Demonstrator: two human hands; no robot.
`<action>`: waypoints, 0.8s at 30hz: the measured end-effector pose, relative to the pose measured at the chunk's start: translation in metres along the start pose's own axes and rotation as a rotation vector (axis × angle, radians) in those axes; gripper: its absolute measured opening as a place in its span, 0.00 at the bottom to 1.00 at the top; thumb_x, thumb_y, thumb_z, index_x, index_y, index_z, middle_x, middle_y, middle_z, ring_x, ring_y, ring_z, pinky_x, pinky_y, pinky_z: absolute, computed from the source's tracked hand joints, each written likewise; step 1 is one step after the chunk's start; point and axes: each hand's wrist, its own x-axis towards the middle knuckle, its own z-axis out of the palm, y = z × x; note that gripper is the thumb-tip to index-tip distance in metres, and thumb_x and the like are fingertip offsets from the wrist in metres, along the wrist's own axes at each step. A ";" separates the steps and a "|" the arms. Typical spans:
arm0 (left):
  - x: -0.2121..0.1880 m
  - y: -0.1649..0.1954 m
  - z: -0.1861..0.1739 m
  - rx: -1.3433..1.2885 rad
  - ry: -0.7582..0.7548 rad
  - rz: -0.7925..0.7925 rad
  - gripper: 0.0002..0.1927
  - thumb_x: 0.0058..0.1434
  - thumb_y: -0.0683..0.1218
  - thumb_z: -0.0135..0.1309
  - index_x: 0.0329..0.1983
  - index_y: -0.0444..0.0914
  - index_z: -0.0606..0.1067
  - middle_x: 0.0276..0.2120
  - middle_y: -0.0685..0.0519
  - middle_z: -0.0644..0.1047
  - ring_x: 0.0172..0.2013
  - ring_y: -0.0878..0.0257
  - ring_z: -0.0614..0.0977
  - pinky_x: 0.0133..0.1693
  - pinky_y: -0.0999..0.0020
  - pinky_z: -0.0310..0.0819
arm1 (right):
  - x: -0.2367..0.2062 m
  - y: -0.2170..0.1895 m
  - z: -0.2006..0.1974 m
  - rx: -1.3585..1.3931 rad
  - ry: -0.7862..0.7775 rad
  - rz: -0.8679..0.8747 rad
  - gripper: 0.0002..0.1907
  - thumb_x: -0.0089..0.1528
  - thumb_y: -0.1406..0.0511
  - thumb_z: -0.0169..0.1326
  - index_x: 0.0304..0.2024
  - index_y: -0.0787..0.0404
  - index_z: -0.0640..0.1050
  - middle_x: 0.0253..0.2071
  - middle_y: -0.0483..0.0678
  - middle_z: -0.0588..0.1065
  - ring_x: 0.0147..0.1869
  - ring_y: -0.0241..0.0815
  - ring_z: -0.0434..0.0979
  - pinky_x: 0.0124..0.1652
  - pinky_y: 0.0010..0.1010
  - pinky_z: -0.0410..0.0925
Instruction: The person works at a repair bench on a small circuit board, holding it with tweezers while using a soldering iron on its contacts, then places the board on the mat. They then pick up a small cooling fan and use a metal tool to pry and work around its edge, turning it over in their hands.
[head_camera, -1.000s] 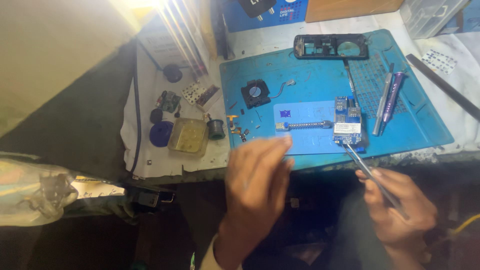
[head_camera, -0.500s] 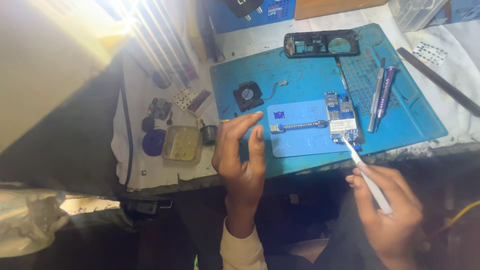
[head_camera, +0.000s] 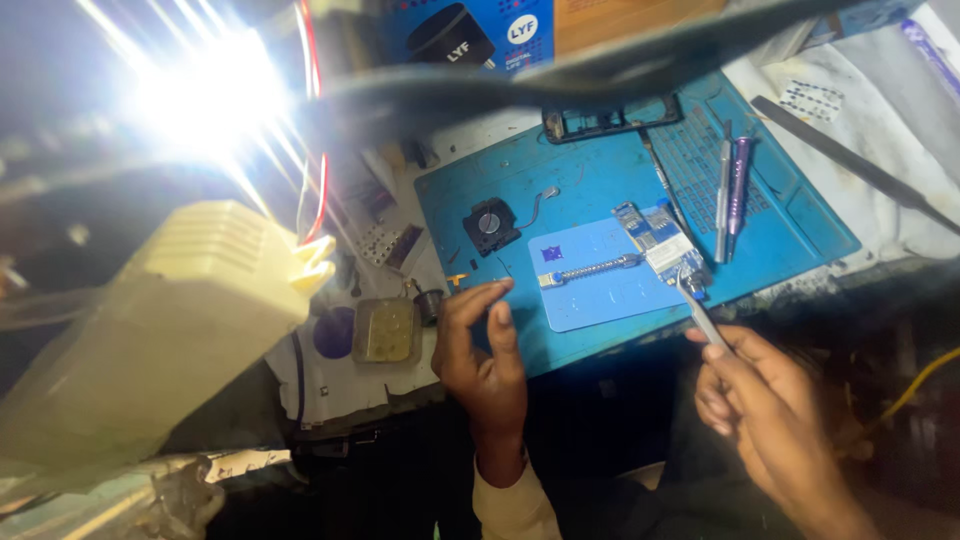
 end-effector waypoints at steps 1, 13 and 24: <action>0.000 -0.003 0.000 -0.022 0.012 -0.018 0.05 0.71 0.39 0.52 0.47 0.33 0.76 0.44 0.48 0.82 0.47 0.56 0.84 0.54 0.64 0.77 | 0.000 -0.004 0.000 -0.004 0.015 0.047 0.17 0.71 0.66 0.46 0.56 0.74 0.75 0.25 0.46 0.62 0.24 0.33 0.60 0.22 0.25 0.55; 0.000 -0.009 0.004 0.059 0.001 -0.067 0.04 0.70 0.39 0.53 0.45 0.33 0.77 0.42 0.48 0.82 0.45 0.58 0.83 0.50 0.65 0.77 | 0.018 -0.018 0.002 -0.093 -0.047 0.079 0.13 0.70 0.64 0.45 0.41 0.70 0.72 0.27 0.41 0.59 0.22 0.28 0.53 0.20 0.23 0.50; -0.003 -0.006 0.000 0.062 -0.041 -0.066 0.05 0.69 0.38 0.54 0.46 0.33 0.76 0.43 0.47 0.81 0.45 0.56 0.83 0.50 0.65 0.77 | 0.001 -0.001 0.015 0.039 0.027 0.090 0.12 0.70 0.66 0.45 0.39 0.70 0.74 0.27 0.42 0.59 0.21 0.28 0.53 0.19 0.24 0.50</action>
